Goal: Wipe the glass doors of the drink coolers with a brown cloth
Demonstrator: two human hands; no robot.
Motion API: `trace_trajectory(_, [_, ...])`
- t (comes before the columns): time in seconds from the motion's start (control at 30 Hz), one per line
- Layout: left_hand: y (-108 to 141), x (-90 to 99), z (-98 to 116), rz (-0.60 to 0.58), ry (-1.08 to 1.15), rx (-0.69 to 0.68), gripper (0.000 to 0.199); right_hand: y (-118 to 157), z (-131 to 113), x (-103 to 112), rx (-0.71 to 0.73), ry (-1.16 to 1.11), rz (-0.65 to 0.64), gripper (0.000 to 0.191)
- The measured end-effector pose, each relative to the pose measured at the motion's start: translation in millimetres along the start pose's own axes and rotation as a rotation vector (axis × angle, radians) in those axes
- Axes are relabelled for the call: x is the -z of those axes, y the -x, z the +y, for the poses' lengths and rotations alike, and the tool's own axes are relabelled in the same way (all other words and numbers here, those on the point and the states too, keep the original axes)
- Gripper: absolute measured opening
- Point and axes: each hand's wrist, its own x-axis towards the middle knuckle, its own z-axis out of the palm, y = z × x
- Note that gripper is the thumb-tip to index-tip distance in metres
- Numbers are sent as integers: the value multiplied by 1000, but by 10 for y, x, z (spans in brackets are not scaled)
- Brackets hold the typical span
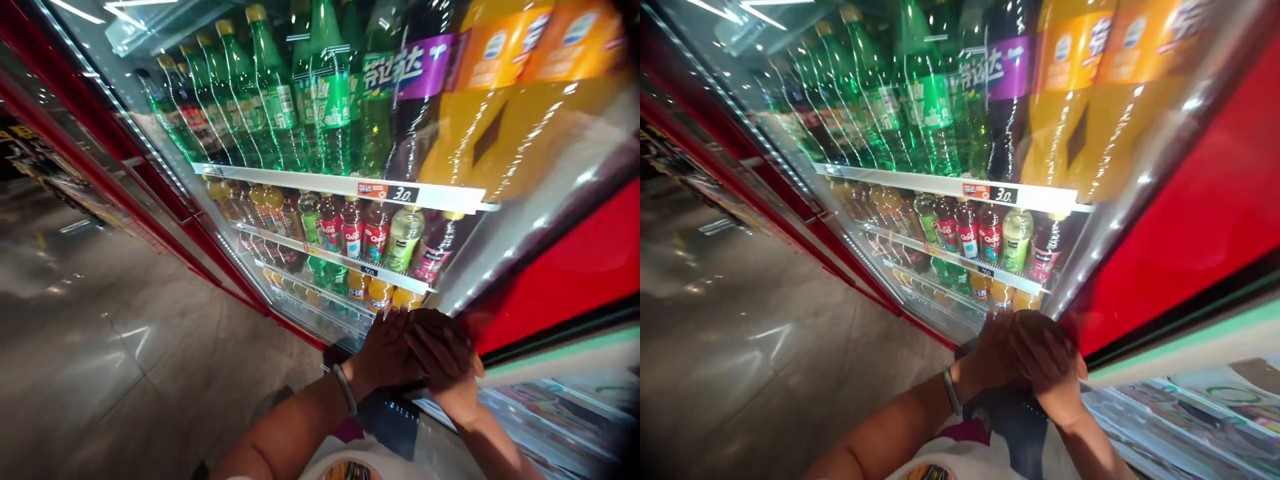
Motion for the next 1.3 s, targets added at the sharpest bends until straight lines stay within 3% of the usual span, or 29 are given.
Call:
trace_trajectory(0.17, [-24, -8, -381, 13, 0, -55, 87, -241, -25, -120, 16, 60, -15, 37])
trace_trajectory(0.33, [141, -79, -445, 21, 23, -98, 85, -61, -163, -353, 5, 77, 100, 46])
trace_trajectory(0.43, [277, -104, -677, -35, 59, -140, 76, -100, -281, -513, 47, 98, 111, 35])
trace_trajectory(0.57, [236, 56, -1227, -10, 104, -253, 63, -376, -297, -539, 138, 39, -53, 33])
trace_trajectory(0.67, [133, 250, -1449, 65, 89, -287, 60, -446, -262, -490, 96, 57, -14, 37])
trace_trajectory(0.77, [170, 313, -1329, 21, 126, -240, 60, -348, -277, -513, 91, 8, -13, 40])
trace_trajectory(0.9, [464, 129, -994, -43, 126, -81, 68, -245, -395, -697, 102, -120, -88, 35])
trace_trajectory(1.0, [605, 42, -917, -43, 84, 76, 83, -325, -458, -827, 104, -111, -35, 42])
trace_trajectory(1.17, [403, 228, -939, -29, -20, 199, 86, -475, -458, -838, 100, -15, 146, 52])
trace_trajectory(1.3, [380, 213, -809, -49, -4, 126, 85, -245, -497, -819, -3, -21, 170, 56])
